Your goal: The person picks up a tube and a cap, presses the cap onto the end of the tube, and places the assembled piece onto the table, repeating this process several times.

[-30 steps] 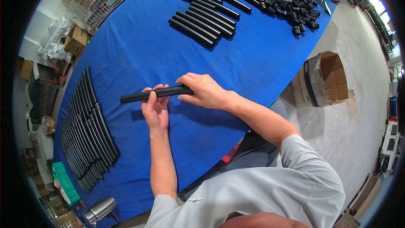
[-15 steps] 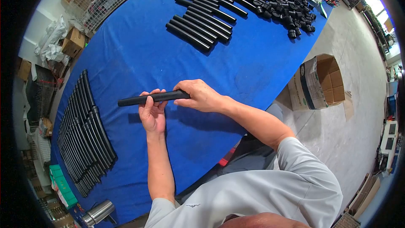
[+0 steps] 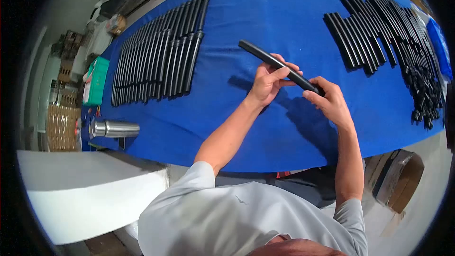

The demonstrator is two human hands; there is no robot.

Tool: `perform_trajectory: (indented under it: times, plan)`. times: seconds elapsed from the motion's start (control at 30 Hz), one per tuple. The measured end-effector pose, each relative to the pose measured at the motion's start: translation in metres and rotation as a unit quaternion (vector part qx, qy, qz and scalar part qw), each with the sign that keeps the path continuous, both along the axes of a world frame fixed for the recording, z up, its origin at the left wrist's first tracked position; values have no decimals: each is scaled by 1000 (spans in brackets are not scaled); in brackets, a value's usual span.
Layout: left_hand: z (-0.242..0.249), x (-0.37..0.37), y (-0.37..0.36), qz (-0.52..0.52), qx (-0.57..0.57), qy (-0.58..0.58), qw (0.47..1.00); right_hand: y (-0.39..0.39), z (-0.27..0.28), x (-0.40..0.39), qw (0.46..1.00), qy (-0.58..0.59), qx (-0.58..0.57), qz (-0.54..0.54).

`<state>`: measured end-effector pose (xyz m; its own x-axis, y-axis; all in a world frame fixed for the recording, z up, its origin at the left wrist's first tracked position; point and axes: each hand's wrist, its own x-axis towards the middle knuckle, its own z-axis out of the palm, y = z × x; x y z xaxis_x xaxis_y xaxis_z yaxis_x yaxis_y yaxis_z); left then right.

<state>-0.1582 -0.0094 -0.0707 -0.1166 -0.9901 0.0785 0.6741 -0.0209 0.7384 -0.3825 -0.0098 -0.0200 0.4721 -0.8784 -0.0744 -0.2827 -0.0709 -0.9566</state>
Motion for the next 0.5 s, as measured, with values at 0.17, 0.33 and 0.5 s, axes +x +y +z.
perform_trajectory:
  times: [0.17, 0.33, 0.5]
  plan:
    - [7, 7, -2, -56, -38, 6, 998, 1, -1, 0, 989, -61, 121, 59]
    - [22, 8, 4, -123, -57, -37, 990, 4, 5, 1, 985, -44, 129, 110]
    - [40, 12, 22, -20, -17, -54, 998, 5, 11, -4, 989, 59, -83, 107]
